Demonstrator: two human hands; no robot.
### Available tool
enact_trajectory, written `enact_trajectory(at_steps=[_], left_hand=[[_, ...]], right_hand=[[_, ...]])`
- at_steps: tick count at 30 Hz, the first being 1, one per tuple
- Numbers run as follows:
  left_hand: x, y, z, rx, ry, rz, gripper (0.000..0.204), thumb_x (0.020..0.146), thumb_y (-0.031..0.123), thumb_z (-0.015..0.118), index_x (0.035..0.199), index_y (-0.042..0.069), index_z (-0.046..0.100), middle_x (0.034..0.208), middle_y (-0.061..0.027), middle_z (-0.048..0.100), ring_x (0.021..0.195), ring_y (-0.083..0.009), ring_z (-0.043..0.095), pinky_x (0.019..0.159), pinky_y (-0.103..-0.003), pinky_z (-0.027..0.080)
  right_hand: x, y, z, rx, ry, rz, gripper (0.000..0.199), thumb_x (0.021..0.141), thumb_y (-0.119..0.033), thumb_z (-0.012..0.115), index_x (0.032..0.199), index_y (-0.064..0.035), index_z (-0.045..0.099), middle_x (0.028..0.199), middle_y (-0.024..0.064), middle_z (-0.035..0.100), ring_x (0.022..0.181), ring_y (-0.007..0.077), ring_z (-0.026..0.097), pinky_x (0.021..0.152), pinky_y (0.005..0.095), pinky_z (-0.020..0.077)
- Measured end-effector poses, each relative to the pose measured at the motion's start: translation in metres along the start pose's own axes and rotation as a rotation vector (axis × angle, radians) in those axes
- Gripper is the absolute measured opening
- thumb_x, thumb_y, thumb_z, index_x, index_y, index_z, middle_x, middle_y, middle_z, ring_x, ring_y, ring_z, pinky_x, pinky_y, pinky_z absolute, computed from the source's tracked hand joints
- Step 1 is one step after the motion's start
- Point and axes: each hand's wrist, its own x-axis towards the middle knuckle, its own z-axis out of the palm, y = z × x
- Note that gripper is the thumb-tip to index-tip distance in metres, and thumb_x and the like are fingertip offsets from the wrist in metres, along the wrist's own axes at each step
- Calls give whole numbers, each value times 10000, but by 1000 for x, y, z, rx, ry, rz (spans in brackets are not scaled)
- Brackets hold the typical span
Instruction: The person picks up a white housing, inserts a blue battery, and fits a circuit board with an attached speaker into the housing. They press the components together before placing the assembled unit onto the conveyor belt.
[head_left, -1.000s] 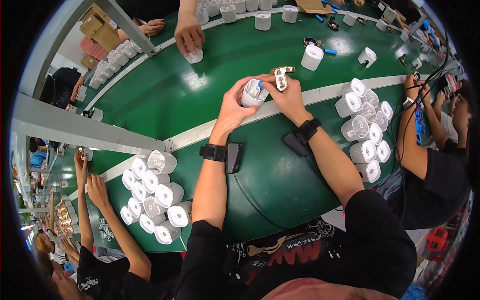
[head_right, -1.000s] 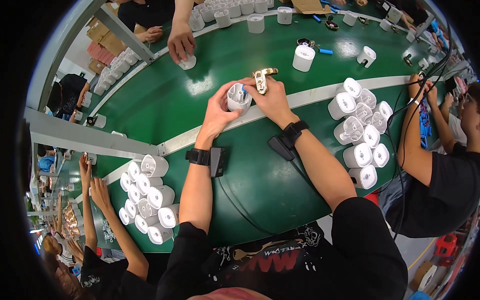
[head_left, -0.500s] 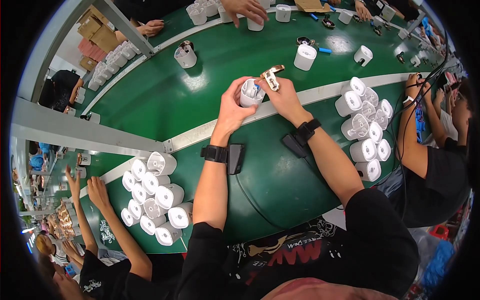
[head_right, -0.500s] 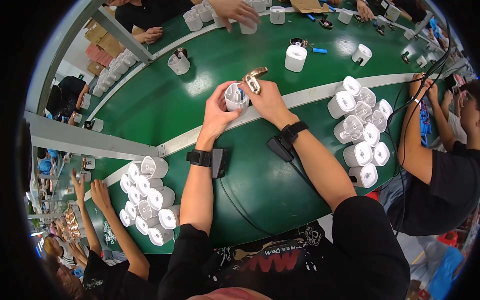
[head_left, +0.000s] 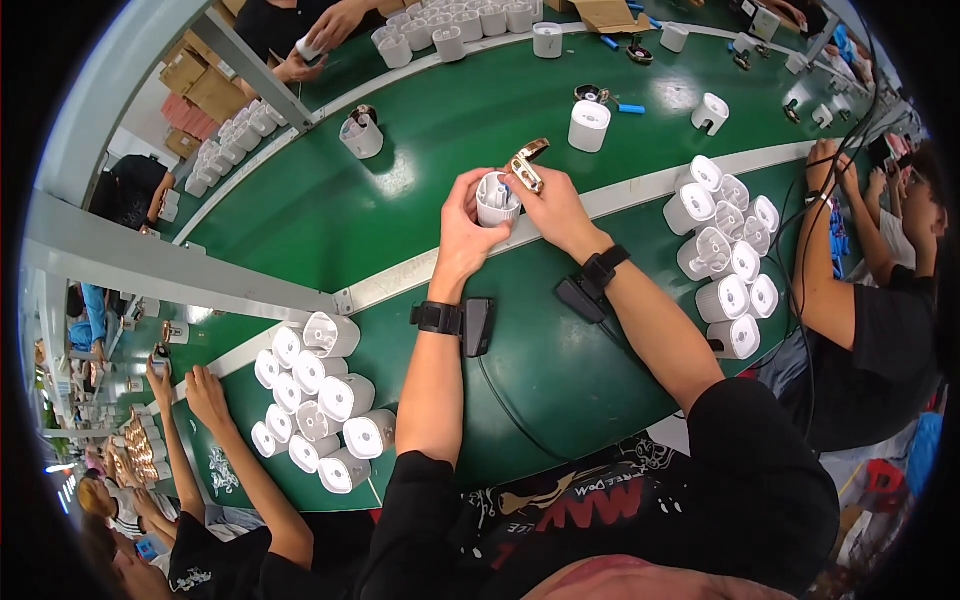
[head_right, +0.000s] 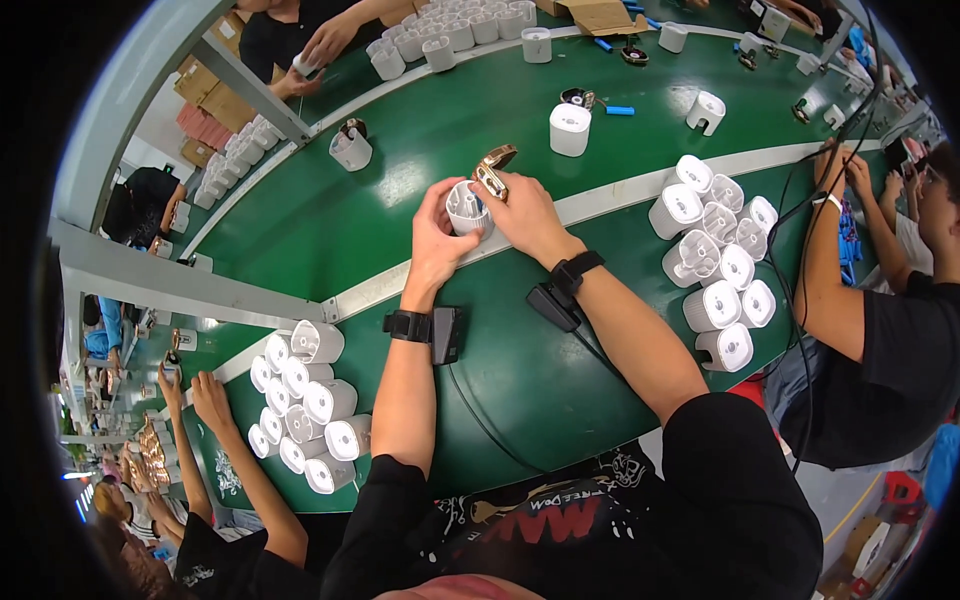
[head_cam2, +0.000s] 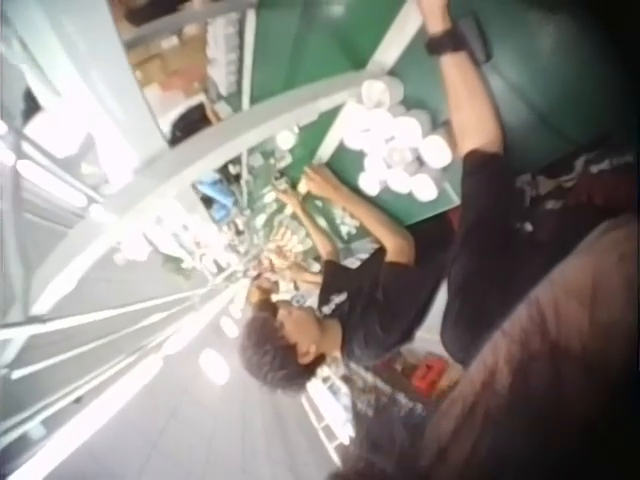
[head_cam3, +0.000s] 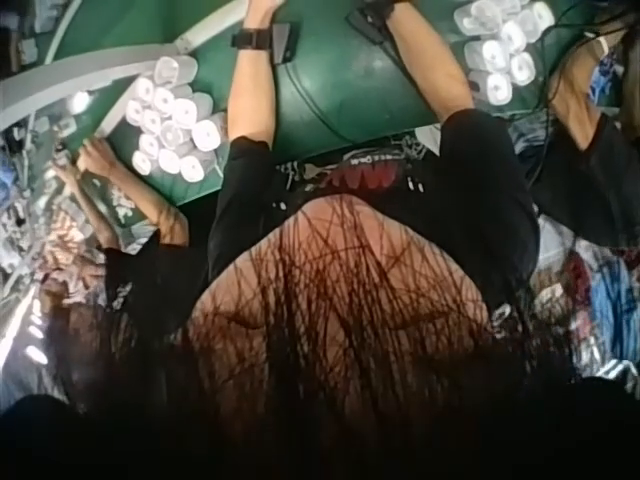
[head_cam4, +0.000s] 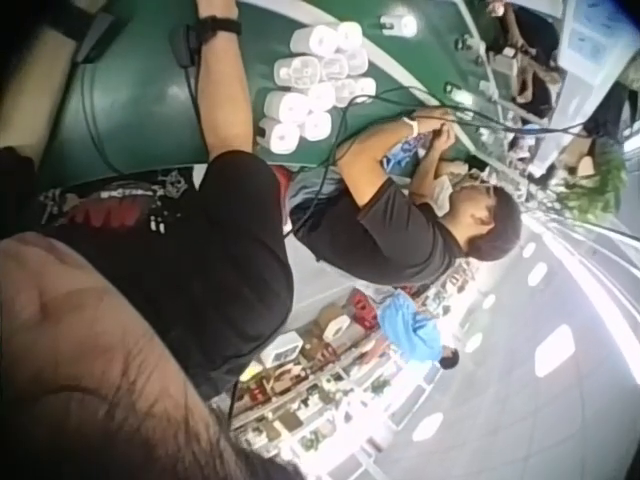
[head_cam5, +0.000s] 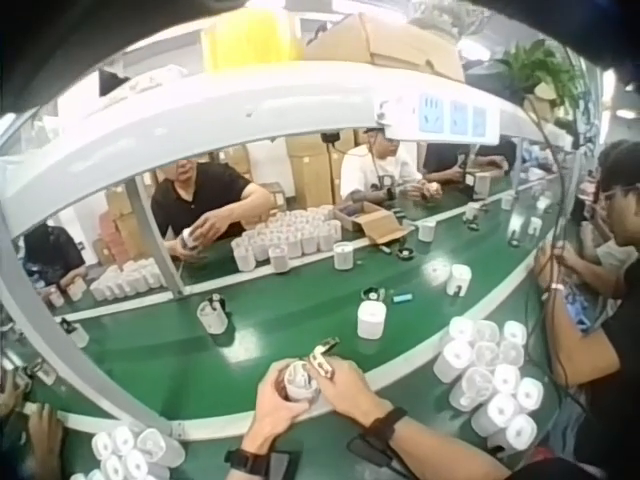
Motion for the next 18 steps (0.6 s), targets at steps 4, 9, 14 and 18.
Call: enact_trajectory(at_steps=[4,9,14,18], left_hand=[[0,1,3,71,14,-17,677,652,-77,728,1274,16,477,1161,-98,629,1078,-168,616,929,-308,506],[4,-2,-1,105,72,-12,660,658,-51,739,1253,27,465,1135,-100,632,1061,-175,618,930,-318,506],[4,-9,-15,312,280,66,637,674,-37,742,1229,33,438,1145,-124,611,1056,-206,616,938,-329,496],[3,-15,-54,366,572,132,658,685,-11,761,1235,21,402,1145,-143,577,1032,-232,607,925,-338,489]], right_hand=[[2,2,-4,126,5,-9,266,963,-192,616,1096,27,688,899,67,705,805,88,606,723,263,490],[1,2,-5,115,3,-82,263,923,-214,655,1091,-23,723,929,84,722,806,113,646,727,279,511],[1,2,-13,-343,-91,-29,239,889,-228,682,1052,-63,739,959,94,730,812,162,679,739,306,529],[6,-3,-23,-270,38,175,192,869,-230,689,988,-88,740,998,96,727,826,222,688,754,322,539]])
